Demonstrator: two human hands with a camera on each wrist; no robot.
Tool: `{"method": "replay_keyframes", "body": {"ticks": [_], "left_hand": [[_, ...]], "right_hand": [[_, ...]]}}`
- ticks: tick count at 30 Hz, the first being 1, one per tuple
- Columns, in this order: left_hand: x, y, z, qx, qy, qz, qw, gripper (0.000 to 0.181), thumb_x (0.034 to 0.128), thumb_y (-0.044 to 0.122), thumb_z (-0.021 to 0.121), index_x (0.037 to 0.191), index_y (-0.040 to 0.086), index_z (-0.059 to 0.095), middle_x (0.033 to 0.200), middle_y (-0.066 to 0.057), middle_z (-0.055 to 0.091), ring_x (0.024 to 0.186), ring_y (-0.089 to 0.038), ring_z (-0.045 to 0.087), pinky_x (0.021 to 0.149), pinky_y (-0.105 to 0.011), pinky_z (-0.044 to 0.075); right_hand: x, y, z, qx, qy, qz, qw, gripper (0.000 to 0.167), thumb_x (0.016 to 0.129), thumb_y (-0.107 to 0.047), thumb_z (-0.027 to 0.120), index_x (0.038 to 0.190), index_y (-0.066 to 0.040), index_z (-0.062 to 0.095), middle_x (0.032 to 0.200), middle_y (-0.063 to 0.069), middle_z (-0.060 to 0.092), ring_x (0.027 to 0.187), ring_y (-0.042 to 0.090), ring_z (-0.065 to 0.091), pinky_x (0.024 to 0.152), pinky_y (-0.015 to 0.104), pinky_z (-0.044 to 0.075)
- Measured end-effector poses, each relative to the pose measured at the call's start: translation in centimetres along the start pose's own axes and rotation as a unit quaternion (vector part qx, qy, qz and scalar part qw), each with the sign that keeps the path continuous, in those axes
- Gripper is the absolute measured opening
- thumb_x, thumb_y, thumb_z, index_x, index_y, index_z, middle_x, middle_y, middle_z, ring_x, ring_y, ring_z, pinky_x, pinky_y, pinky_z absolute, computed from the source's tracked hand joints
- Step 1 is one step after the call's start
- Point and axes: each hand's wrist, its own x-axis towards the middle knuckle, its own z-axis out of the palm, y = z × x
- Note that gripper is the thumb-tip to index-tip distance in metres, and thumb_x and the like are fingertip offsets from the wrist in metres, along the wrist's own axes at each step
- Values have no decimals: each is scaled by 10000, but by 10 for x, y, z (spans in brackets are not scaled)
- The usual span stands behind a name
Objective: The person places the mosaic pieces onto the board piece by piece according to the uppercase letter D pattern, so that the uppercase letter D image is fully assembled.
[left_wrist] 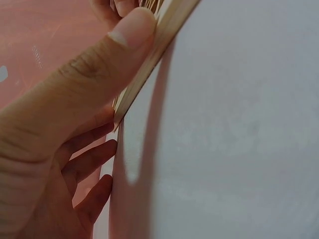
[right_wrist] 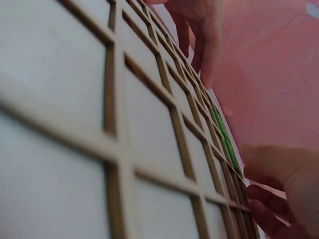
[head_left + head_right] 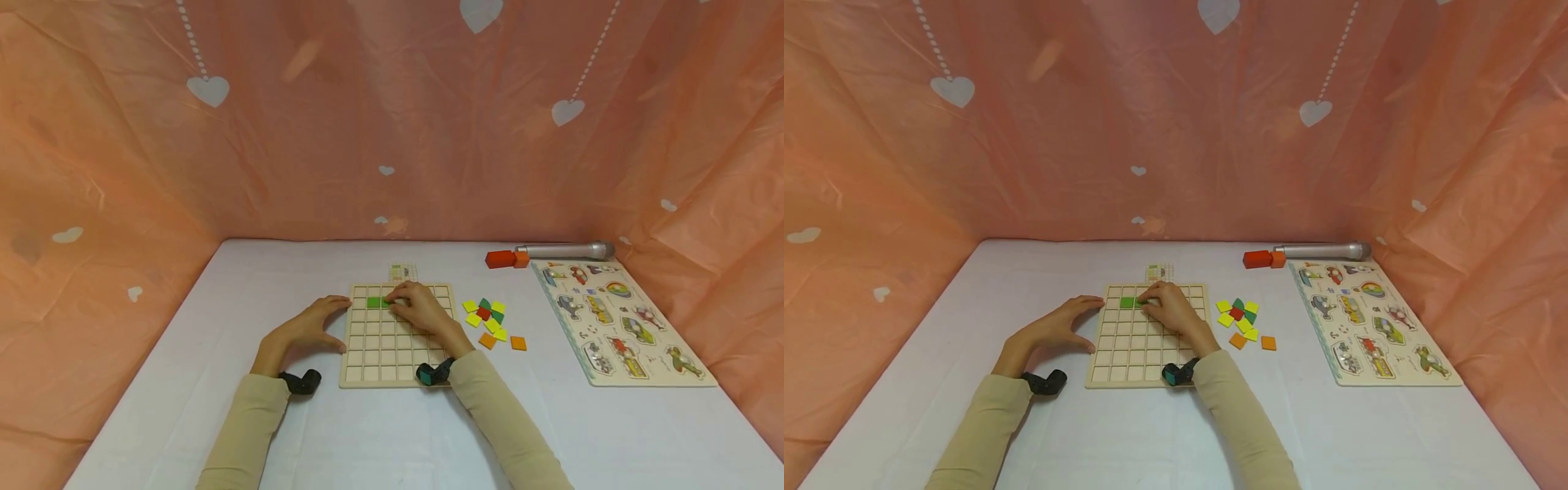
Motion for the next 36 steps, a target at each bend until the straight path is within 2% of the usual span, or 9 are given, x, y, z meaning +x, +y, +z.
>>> {"method": "replay_keyframes", "body": {"ticks": [6,11,22,29,36], "left_hand": [[1,-1,-1,71,10,68,10000,924,658,318,839,1385,-24,382,1432,-205,346,1331,-387,282,1091,-529,249],[0,-1,-1,76,7,-18,10000,912,661,302,839,1386,-18,386,1435,-197,346,1337,-379,278,1096,-519,247],[-2,0,0,130,34,-4,9999,906,663,302,837,1378,-30,390,1421,-210,364,1327,-393,290,1093,-526,249],[-3,-1,1,-35,-2,-40,10000,906,670,302,833,1387,-21,382,1434,-203,343,1339,-397,263,1095,-540,230],[-1,-1,0,26,25,52,10000,903,669,312,831,1382,-22,389,1425,-197,360,1331,-387,282,1094,-530,241]], "right_hand": [[-10,3,-22,154,160,-68,9997,214,884,-93,633,1077,-10,677,1104,138,596,1001,279,585,842,373,531],[-28,7,-48,44,314,-48,9995,207,875,-88,644,1057,4,679,1071,135,617,974,297,586,818,420,533],[-79,17,-99,-500,489,484,9964,231,844,-70,676,1071,-27,675,1043,122,642,938,280,601,821,459,527],[-102,31,-114,-643,352,781,9942,214,854,-77,666,1062,-29,682,1019,110,656,896,233,602,809,431,536],[-118,36,-122,-556,197,1065,9926,177,837,-69,678,1006,-18,689,959,74,670,835,194,581,757,337,531]]}}
